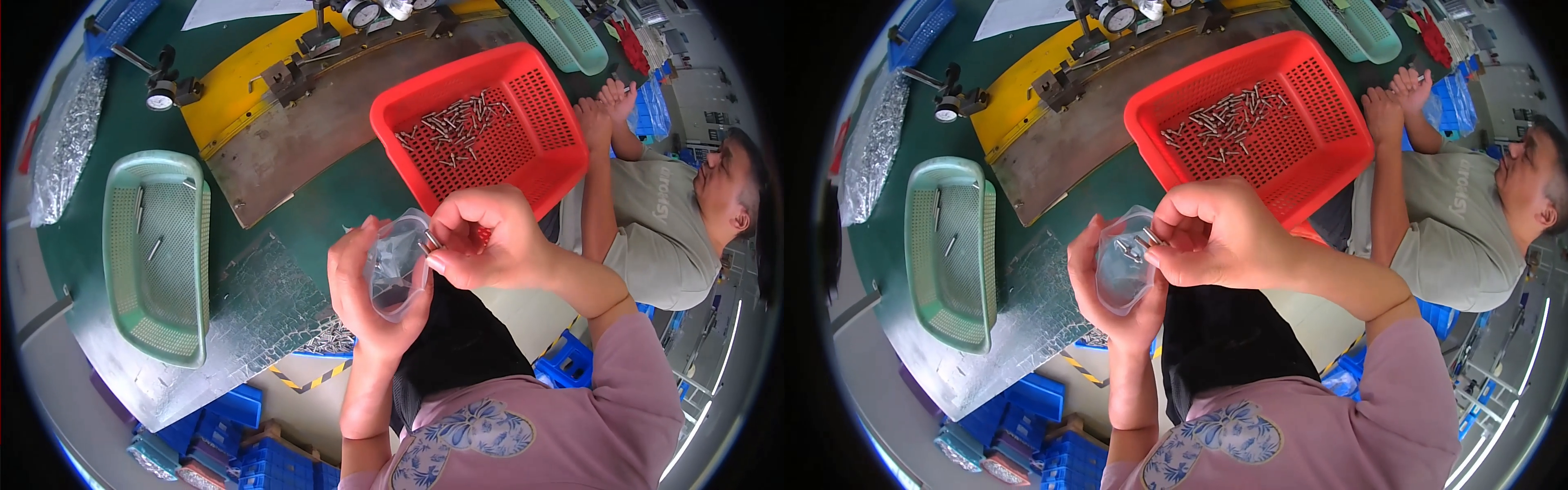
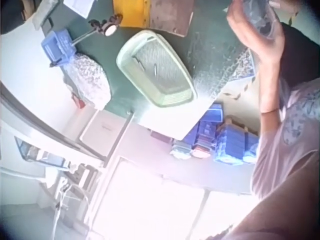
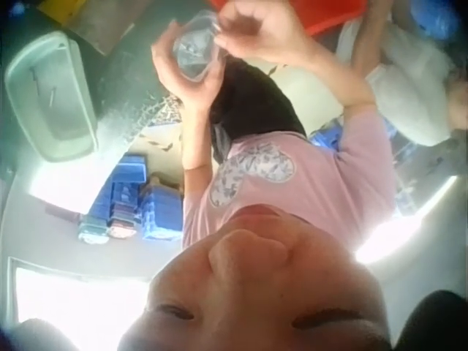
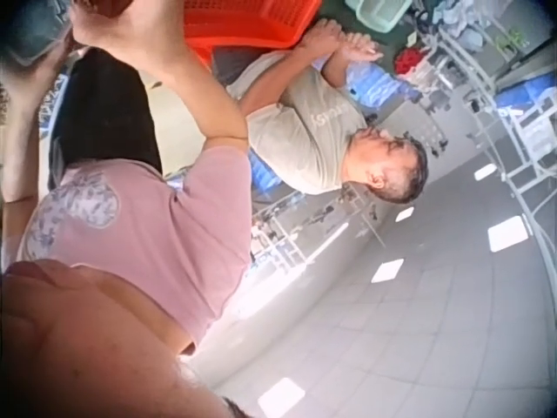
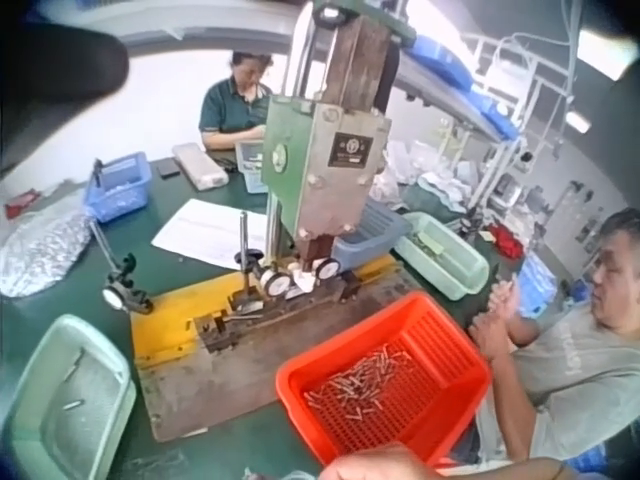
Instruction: Picking small L-shaped metal components from a basket and placing them into a small clear plastic bag.
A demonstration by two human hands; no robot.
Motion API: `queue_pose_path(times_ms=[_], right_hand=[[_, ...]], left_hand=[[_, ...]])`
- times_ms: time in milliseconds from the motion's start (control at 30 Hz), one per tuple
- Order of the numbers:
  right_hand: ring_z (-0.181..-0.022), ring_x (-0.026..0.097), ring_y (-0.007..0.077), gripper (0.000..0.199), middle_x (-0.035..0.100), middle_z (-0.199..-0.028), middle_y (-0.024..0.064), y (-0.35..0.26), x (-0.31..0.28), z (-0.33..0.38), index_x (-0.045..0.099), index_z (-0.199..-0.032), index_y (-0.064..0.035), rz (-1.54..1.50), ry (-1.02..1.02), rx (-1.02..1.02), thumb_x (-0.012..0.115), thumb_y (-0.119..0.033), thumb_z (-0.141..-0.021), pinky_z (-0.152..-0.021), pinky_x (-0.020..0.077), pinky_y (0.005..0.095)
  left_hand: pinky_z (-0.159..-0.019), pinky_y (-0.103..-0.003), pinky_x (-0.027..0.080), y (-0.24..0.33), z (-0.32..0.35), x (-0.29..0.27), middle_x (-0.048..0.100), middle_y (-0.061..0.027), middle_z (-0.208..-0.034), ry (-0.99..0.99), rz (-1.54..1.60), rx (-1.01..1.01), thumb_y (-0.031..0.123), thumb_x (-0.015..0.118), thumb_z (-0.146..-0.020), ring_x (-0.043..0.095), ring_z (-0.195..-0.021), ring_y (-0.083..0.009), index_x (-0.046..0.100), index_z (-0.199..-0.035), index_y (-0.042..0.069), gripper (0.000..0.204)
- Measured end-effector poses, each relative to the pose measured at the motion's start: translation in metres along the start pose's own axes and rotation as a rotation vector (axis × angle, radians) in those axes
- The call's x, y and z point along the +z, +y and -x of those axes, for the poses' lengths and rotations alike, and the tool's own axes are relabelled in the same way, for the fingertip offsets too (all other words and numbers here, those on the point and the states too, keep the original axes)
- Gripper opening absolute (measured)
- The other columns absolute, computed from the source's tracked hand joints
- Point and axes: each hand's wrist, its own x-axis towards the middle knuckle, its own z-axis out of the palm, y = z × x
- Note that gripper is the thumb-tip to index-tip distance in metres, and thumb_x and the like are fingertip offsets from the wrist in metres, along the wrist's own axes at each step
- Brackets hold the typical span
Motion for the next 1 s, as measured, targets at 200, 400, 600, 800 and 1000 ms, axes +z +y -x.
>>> queue_pose_path(times_ms=[200, 400, 600, 800, 1000], right_hand=[[-0.053, 0.054, 0.0065, 0.020, 0.057, -0.063, 0.0007, 0.002, 0.005, -0.002, 0.057, -0.074, -0.0018, 0.170, 0.062, -0.121, 0.074, -0.012, -0.071, -0.047, 0.0432, 0.0218], [-0.050, 0.049, 0.0005, 0.019, 0.054, -0.060, -0.0025, 0.003, 0.007, -0.004, 0.055, -0.071, -0.0026, 0.200, 0.077, -0.185, 0.074, -0.007, -0.070, -0.042, 0.0355, 0.0173], [-0.049, 0.049, 0.0007, 0.019, 0.054, -0.060, -0.0028, 0.004, 0.008, -0.004, 0.056, -0.072, -0.0026, 0.182, 0.083, -0.166, 0.074, -0.006, -0.069, -0.042, 0.0355, 0.0170], [-0.047, 0.053, 0.0069, 0.017, 0.056, -0.061, -0.0002, 0.006, 0.009, -0.004, 0.056, -0.072, -0.0058, 0.399, 0.146, -0.351, 0.073, -0.007, -0.068, -0.041, 0.0394, 0.0222], [-0.057, 0.059, 0.0247, 0.017, 0.057, -0.063, 0.0043, 0.024, 0.019, -0.007, 0.057, -0.072, -0.0068, 0.616, 0.043, -0.360, 0.066, -0.022, -0.075, -0.048, 0.0457, 0.0372]], left_hand=[[-0.083, -0.039, 0.047, 0.002, 0.002, 0.002, 0.059, -0.0177, -0.105, -0.018, 0.016, -0.011, 0.001, 0.076, -0.062, 0.061, -0.090, -0.0299, 0.049, -0.117, 0.000, 0.062], [-0.082, -0.039, 0.047, 0.003, 0.002, 0.001, 0.059, -0.0178, -0.105, -0.019, 0.021, -0.023, 0.002, 0.076, -0.062, 0.061, -0.091, -0.0300, 0.049, -0.117, 0.000, 0.061], [-0.081, -0.039, 0.047, 0.002, 0.001, -0.001, 0.059, -0.0180, -0.105, -0.025, 0.023, -0.014, 0.001, 0.076, -0.062, 0.061, -0.091, -0.0298, 0.049, -0.117, 0.000, 0.061], [-0.085, -0.041, 0.046, -0.004, 0.003, 0.003, 0.059, -0.0163, -0.106, -0.048, -0.013, 0.013, 0.004, 0.074, -0.063, 0.060, -0.092, -0.0307, 0.049, -0.118, 0.001, 0.060], [-0.089, -0.043, 0.044, -0.017, 0.012, -0.005, 0.059, -0.0147, -0.105, -0.155, -0.205, 0.126, 0.004, 0.070, -0.065, 0.058, -0.092, -0.0314, 0.049, -0.121, 0.001, 0.060]])
